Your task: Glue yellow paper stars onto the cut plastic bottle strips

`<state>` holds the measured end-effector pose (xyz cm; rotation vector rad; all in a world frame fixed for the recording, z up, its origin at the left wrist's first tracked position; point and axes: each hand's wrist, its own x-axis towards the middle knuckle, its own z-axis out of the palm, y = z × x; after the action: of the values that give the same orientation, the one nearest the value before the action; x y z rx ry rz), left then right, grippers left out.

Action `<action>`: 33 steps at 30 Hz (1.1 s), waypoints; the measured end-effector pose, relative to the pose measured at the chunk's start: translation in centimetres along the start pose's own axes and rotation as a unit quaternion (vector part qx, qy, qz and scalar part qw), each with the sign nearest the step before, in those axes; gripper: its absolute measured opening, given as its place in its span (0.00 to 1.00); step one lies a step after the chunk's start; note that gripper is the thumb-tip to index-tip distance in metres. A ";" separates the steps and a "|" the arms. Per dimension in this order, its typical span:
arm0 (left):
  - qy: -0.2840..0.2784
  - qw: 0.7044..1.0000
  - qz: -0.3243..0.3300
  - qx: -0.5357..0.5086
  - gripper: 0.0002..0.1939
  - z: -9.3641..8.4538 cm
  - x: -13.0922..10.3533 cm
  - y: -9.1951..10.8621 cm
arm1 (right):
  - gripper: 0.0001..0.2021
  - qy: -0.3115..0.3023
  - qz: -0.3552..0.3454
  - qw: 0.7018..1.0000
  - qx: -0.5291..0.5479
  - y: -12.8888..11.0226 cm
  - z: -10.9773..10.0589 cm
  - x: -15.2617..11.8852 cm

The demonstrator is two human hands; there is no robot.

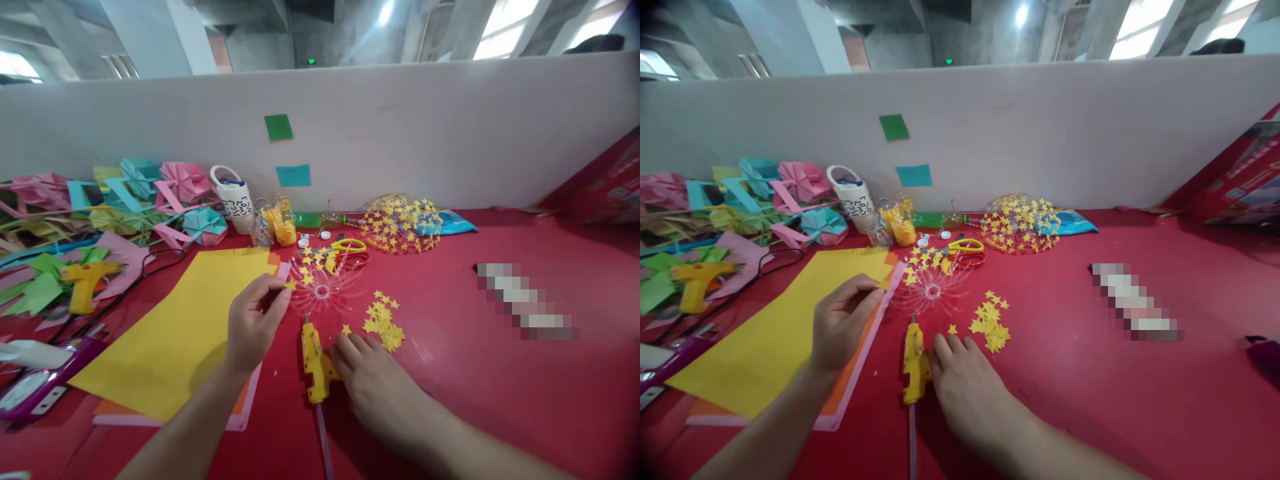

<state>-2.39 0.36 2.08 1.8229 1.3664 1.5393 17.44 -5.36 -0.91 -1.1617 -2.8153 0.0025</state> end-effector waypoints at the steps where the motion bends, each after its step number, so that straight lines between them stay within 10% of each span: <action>1: -0.005 1.000 0.000 0.004 0.05 0.0 0.0 -0.1 | 0.13 -0.003 0.006 1.000 0.025 -0.1 0.0 0.0; 9: 0.053 0.988 -0.112 -0.089 0.04 -0.3 1.1 -1.5 | 0.11 0.055 0.064 0.954 0.286 1.0 -2.3 -0.7; 18: -0.083 0.985 -0.113 -0.101 0.06 0.9 -0.3 -0.2 | 0.10 0.212 0.176 0.824 0.495 2.8 -1.9 -1.1; 33: -0.103 0.987 -0.099 -0.080 0.05 1.3 -0.7 0.2 | 0.07 0.214 0.158 0.843 0.468 2.7 -1.8 -1.1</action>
<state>-1.10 0.06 1.44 1.6428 1.2473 1.2825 20.26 -4.26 0.69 -1.1163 -1.7761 0.9007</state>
